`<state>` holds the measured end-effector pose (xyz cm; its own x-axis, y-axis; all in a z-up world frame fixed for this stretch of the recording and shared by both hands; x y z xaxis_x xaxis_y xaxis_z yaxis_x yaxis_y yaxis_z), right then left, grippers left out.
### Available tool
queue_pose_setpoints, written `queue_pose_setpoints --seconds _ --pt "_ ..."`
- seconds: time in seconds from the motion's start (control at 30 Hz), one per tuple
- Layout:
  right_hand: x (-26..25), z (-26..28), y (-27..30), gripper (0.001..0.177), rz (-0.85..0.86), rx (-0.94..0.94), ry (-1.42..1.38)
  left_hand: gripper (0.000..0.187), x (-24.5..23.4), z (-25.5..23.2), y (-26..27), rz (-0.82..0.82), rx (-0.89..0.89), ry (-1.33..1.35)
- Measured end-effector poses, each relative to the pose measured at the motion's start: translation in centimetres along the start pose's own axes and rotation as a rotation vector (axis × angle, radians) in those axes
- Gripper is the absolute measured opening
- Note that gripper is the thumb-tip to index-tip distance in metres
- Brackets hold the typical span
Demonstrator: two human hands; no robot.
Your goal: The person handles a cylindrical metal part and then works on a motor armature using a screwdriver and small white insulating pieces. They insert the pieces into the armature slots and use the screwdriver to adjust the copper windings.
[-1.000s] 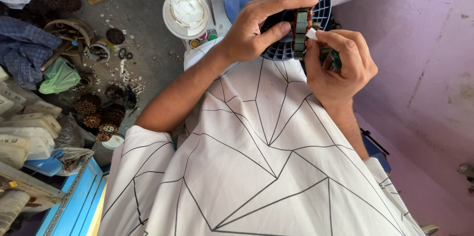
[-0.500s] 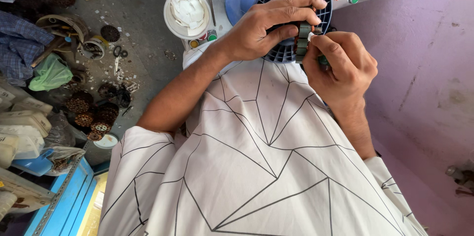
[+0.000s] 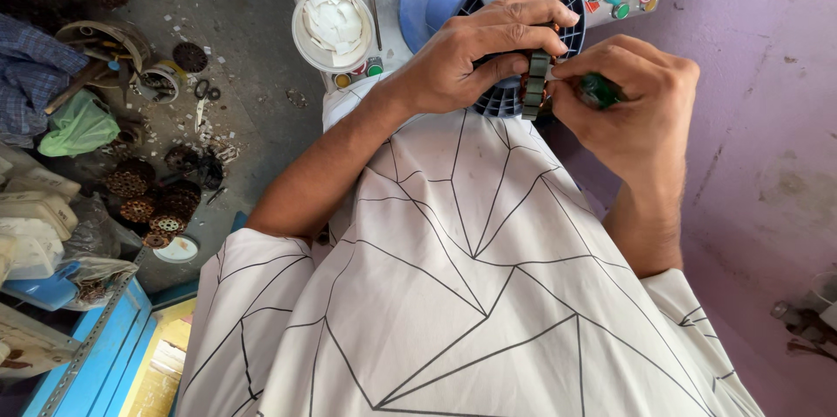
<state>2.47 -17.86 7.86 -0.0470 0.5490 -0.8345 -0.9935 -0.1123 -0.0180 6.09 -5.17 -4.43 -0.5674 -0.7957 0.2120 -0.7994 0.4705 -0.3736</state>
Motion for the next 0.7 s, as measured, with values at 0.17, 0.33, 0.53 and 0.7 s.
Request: queue_pose_setpoints --seconds 0.17,0.33,0.53,0.7 --pt "0.6 1.3 1.2 0.018 -0.077 -0.036 0.157 0.025 -0.1 -0.3 0.0 -0.015 0.027 0.003" --pt "0.8 1.0 1.0 0.015 -0.034 0.007 0.207 0.027 -0.1 -0.3 -0.1 -0.018 0.044 0.001" --pt "0.5 -2.6 -1.4 0.015 0.169 0.181 -0.145 0.037 -0.1 0.2 0.2 -0.012 0.006 0.03" --pt "0.2 -3.7 -1.8 0.014 0.19 0.074 -0.26 0.046 -0.2 0.9 0.2 0.004 -0.046 0.134"
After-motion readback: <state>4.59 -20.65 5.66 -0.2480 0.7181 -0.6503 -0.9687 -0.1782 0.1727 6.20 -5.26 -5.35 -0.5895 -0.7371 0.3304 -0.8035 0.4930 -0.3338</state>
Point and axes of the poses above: each hand's wrist, its own y-axis away from the middle knuckle, its own x-axis out of the palm, z = x × y, the point moved 7 cm from there along -y, towards the middle knuckle, and after that the axes turned 8 degrees about -z, right-handed, at the moved point
